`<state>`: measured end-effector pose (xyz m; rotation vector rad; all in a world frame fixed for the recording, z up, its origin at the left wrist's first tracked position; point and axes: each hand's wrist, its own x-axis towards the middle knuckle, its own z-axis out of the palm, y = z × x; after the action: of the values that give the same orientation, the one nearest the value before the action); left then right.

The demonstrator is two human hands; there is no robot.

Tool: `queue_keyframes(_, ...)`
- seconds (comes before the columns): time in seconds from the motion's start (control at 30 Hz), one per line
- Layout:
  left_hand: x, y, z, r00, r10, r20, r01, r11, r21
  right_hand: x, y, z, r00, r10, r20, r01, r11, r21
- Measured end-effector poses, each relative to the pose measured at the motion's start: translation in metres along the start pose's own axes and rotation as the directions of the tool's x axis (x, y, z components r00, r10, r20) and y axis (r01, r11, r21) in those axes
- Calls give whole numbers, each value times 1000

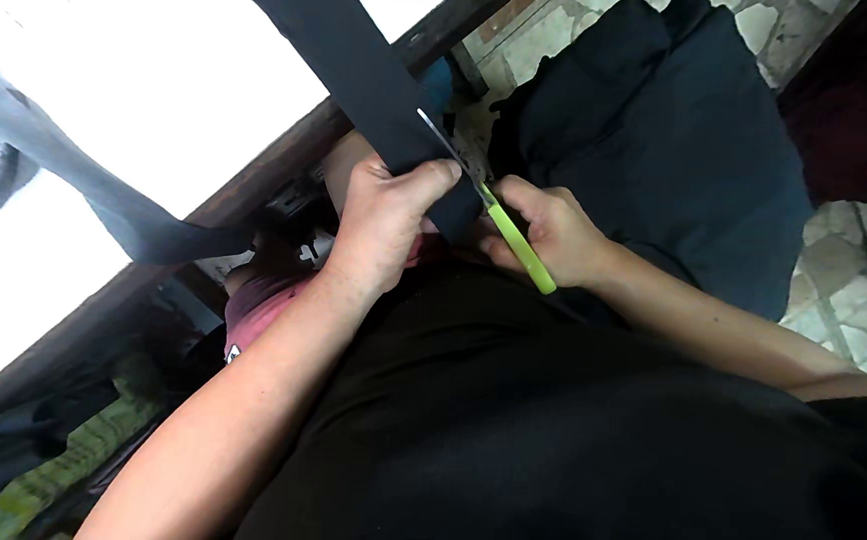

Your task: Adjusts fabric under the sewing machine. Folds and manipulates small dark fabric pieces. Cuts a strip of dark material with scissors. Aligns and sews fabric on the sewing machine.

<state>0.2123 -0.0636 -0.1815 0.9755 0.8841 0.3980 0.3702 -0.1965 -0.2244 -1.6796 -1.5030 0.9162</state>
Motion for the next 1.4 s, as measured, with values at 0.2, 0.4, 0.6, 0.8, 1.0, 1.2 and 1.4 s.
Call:
queue_keyframes(0.2, -1, 0, 3, 998, 53, -16, -53, 999, -4, 3, -7, -1, 997, 58, 47, -57, 998, -20)
queue_keyframes(0.4, -2, -2, 3, 1000, 10, -28, -11, 1000, -24, -1, 0, 3, 1000, -17, -21, 17, 1000, -14)
queue_keyframes(0.6, -2, 0, 6, 999, 27, -23, -28, 999, -30, 4, -6, -1, 998, 54, 35, -54, 999, -5)
queue_keyframes(0.8, -2, -3, 4, 1000, 7, -21, -8, 999, -38, 0, 0, 4, 1000, -5, -26, 5, 1000, -1)
queue_keyframes(1.0, 1, 1, 7, 999, 23, -41, -25, 999, -34, 4, -5, -1, 998, 58, 38, -58, 998, -4)
queue_keyframes(1.2, -2, -3, 6, 999, 15, -45, -16, 1000, -14, 1, 1, 2, 1000, 5, -15, -5, 1000, -18)
queue_keyframes(1.4, -4, -4, 8, 999, 2, -43, -3, 1000, -21, 3, -3, 1, 998, 53, 34, -52, 998, -22)
